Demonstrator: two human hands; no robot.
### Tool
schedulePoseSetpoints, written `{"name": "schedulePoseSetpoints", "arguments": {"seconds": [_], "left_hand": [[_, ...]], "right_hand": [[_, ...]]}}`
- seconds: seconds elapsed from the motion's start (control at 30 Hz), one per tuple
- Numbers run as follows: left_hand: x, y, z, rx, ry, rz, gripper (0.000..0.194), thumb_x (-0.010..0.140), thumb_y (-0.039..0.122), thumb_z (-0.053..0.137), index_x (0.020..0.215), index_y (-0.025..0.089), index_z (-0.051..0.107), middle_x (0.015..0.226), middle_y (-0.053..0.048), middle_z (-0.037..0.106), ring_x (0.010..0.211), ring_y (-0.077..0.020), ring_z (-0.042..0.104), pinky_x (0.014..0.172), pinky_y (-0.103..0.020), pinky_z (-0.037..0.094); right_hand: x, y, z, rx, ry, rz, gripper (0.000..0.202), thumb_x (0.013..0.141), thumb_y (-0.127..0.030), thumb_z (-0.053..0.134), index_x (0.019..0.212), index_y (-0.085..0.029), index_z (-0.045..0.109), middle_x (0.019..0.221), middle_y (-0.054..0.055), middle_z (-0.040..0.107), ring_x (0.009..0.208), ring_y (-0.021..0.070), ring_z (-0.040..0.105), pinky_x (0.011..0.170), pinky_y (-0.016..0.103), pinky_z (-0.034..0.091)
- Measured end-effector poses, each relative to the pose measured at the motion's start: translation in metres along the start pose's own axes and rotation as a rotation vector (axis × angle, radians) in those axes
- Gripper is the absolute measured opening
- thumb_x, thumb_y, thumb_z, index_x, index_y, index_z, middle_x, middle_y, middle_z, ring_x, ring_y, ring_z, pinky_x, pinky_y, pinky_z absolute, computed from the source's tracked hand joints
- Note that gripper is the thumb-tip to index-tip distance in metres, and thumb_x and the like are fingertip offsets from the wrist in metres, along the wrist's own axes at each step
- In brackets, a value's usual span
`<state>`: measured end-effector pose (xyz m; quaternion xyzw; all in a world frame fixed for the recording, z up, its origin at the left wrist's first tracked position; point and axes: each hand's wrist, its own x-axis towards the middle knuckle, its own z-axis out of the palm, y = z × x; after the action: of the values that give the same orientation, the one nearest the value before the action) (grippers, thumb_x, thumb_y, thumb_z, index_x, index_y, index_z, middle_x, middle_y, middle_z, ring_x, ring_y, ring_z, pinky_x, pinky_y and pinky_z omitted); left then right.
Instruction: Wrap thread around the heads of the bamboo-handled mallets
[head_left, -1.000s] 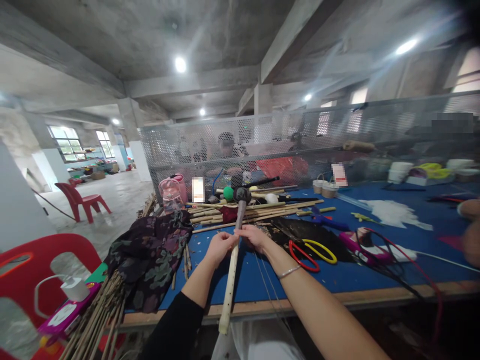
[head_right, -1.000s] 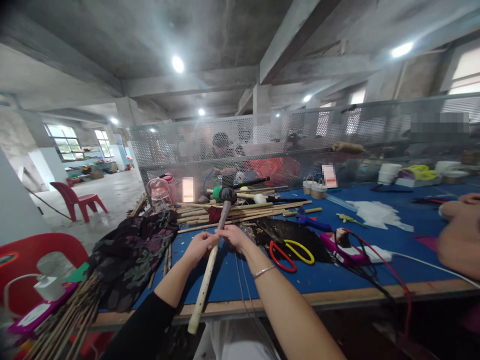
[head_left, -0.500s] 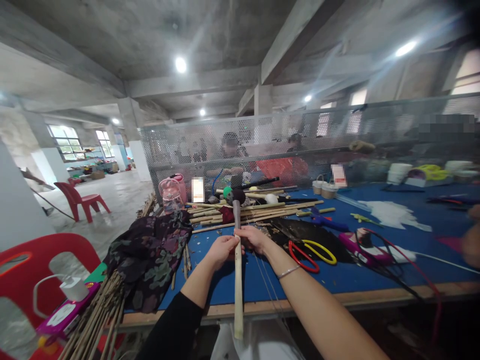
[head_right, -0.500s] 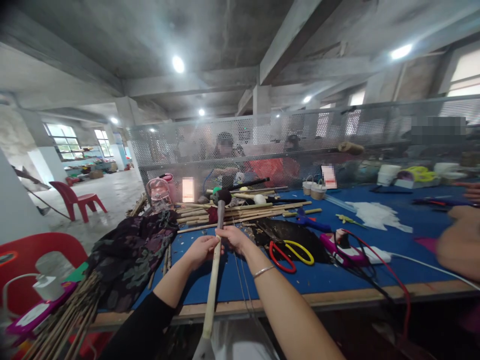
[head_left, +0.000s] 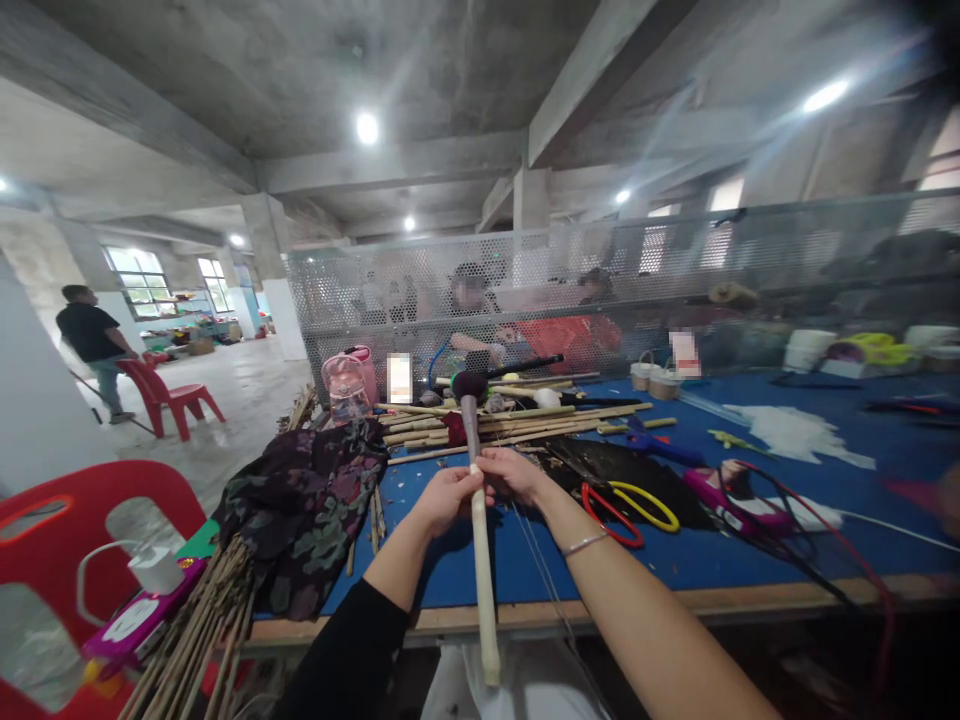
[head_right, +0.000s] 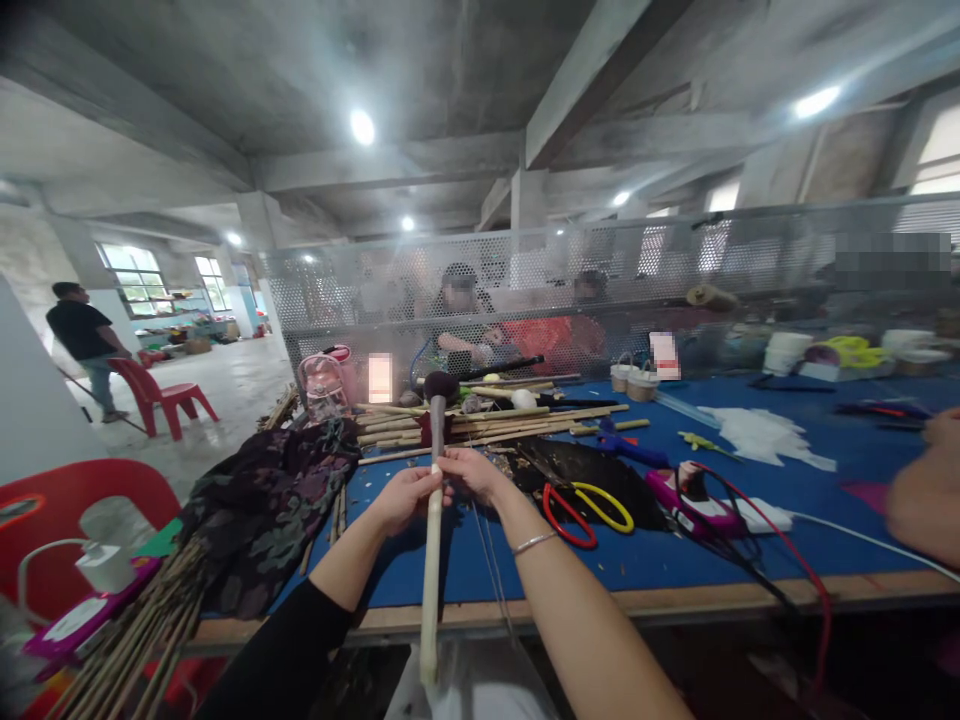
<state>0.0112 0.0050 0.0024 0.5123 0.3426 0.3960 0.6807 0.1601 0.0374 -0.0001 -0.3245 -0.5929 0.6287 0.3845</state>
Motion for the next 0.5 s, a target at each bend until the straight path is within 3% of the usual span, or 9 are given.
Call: {"name": "schedulePoseSetpoints", "arguments": {"seconds": [0.13, 0.3, 0.4, 0.5], "left_hand": [[-0.0009, -0.0019, 0.0009, 0.112, 0.086, -0.053, 0.04, 0.063, 0.047, 0.068, 0.074, 0.012, 0.053, 0.06, -0.004, 0.06, 0.05, -0.0117, 0.057, 0.047, -0.02, 0.041], [0.0022, -0.0047, -0.0006, 0.29, 0.264, 0.012, 0.044, 0.054, 0.049, 0.072, 0.059, 0.015, 0.045, 0.042, 0.006, 0.043, 0.035, -0.0043, 0.039, 0.038, -0.017, 0.029], [0.0015, -0.0007, -0.0004, 0.19, 0.231, 0.036, 0.045, 0.054, 0.05, 0.072, 0.061, 0.015, 0.045, 0.044, 0.005, 0.046, 0.037, -0.0056, 0.042, 0.039, -0.017, 0.03], [-0.0007, 0.003, 0.0009, 0.035, 0.105, 0.028, 0.045, 0.056, 0.05, 0.071, 0.069, 0.014, 0.049, 0.054, 0.0, 0.054, 0.048, -0.0099, 0.054, 0.045, -0.019, 0.037]], "right_hand": [[0.0017, 0.0046, -0.0028, -0.107, 0.075, 0.024, 0.033, 0.065, -0.043, 0.066, 0.067, -0.012, 0.052, 0.042, -0.007, 0.041, 0.031, 0.0021, 0.027, 0.033, 0.019, 0.013], [0.0055, 0.0092, 0.0001, -0.155, 0.145, 0.058, 0.033, 0.064, -0.042, 0.066, 0.065, -0.013, 0.05, 0.04, -0.01, 0.032, 0.031, 0.0013, 0.021, 0.033, 0.02, 0.009], [0.0033, 0.0054, 0.001, -0.09, 0.112, 0.033, 0.034, 0.065, -0.045, 0.065, 0.066, -0.015, 0.048, 0.04, -0.011, 0.031, 0.031, 0.0017, 0.019, 0.032, 0.02, 0.009], [0.0004, 0.0024, -0.0009, -0.006, 0.036, 0.024, 0.034, 0.067, -0.046, 0.063, 0.073, -0.015, 0.051, 0.04, -0.011, 0.03, 0.031, 0.0022, 0.018, 0.032, 0.019, 0.009]]}}
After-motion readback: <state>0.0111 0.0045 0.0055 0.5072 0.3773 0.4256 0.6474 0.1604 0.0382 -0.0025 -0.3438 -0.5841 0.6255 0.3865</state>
